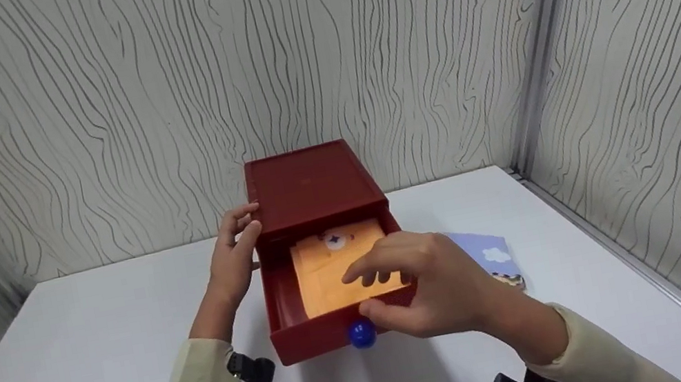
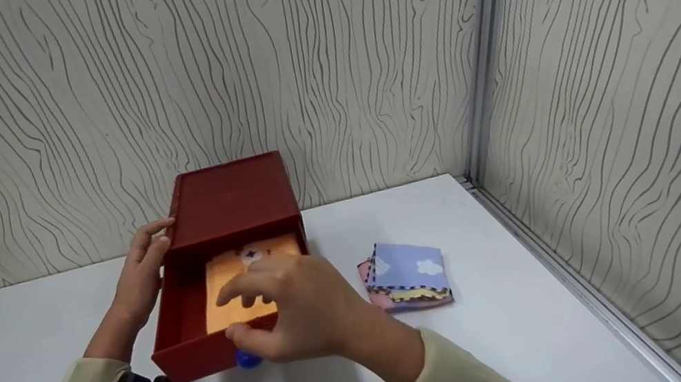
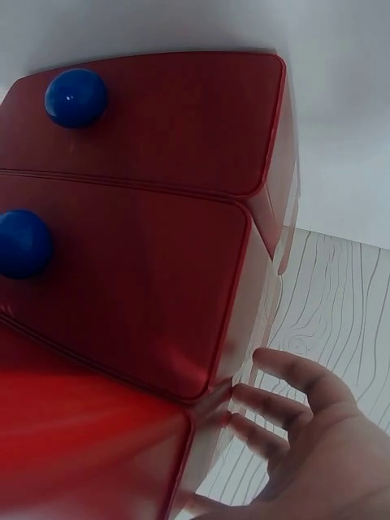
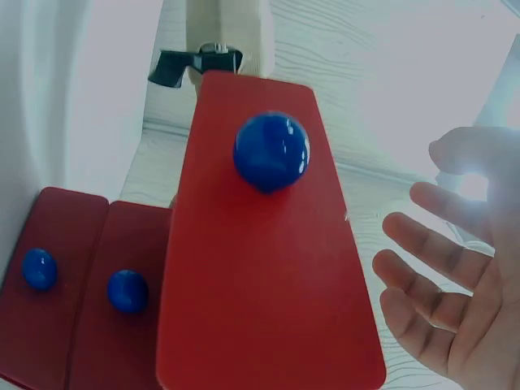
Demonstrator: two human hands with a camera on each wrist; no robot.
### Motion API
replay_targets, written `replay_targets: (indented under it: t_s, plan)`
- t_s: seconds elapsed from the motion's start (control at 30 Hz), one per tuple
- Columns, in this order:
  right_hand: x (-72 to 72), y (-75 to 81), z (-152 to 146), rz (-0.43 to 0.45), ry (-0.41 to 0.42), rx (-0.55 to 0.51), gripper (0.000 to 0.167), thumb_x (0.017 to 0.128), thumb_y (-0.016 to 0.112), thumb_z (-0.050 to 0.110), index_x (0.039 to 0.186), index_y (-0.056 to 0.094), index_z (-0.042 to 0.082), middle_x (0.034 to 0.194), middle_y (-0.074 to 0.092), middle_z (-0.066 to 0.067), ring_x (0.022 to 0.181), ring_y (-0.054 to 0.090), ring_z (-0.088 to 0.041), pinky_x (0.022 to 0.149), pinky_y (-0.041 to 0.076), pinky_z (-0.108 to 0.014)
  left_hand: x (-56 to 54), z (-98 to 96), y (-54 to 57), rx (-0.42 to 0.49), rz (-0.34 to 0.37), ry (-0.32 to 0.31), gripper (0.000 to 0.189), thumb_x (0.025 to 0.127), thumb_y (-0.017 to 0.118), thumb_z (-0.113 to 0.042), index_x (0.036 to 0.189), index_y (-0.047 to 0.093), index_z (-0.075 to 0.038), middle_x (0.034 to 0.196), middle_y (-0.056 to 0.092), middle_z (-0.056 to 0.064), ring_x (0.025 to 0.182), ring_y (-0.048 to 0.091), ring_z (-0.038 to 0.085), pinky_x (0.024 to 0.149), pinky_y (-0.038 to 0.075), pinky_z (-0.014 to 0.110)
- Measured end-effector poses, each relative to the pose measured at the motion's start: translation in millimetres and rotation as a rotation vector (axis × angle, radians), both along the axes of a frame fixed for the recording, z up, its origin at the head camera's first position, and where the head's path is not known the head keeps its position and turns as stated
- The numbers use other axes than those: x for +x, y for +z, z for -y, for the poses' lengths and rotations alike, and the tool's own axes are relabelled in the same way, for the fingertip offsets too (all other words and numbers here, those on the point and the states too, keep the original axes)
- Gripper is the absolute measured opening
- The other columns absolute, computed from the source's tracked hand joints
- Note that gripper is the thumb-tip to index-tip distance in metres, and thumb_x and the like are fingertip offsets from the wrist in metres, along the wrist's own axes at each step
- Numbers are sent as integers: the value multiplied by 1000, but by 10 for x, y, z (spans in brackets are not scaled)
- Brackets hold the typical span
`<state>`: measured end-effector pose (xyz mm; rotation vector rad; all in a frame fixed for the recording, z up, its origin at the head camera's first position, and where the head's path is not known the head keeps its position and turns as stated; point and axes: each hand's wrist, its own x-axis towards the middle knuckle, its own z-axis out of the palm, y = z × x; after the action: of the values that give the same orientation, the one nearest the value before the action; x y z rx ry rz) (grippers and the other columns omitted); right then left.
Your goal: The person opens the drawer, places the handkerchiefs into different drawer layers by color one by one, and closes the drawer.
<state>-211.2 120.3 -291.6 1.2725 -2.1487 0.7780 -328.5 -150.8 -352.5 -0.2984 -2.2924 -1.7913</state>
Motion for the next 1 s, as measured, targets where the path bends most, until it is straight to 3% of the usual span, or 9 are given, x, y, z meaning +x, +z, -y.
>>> replay_targets:
  t_s: [0.13,0.37,0.7,1.0]
  plan:
    - [98,-54,-22,24,-5,29,22,79,73,22,101,71,21,80,68,9,71,58,-4,61,48,-17,-4,-6,23,-20,10,-15,40,102,40,-35,141,43,-29,144,38,11,119,52,33,79,50,44]
    - [238,-220,-50,198,-19,124,20,87,69,29,106,69,22,88,71,13,71,61,5,65,50,-11,-7,-18,31,34,18,-57,37,103,38,-32,138,47,-27,142,38,10,116,56,34,74,55,43]
    - [264,-380,-14,228,-130,224,27,88,65,41,112,66,29,92,72,16,69,59,6,63,49,-13,-40,-7,7,68,-11,-66,36,102,32,-23,133,49,-21,136,43,12,109,59,34,65,56,39]
    - [222,-463,75,252,-145,184,22,89,65,36,109,66,26,92,71,14,69,59,6,64,50,-13,-67,-29,11,74,1,-72,36,102,32,-23,134,49,-21,137,43,12,111,56,32,67,55,40]
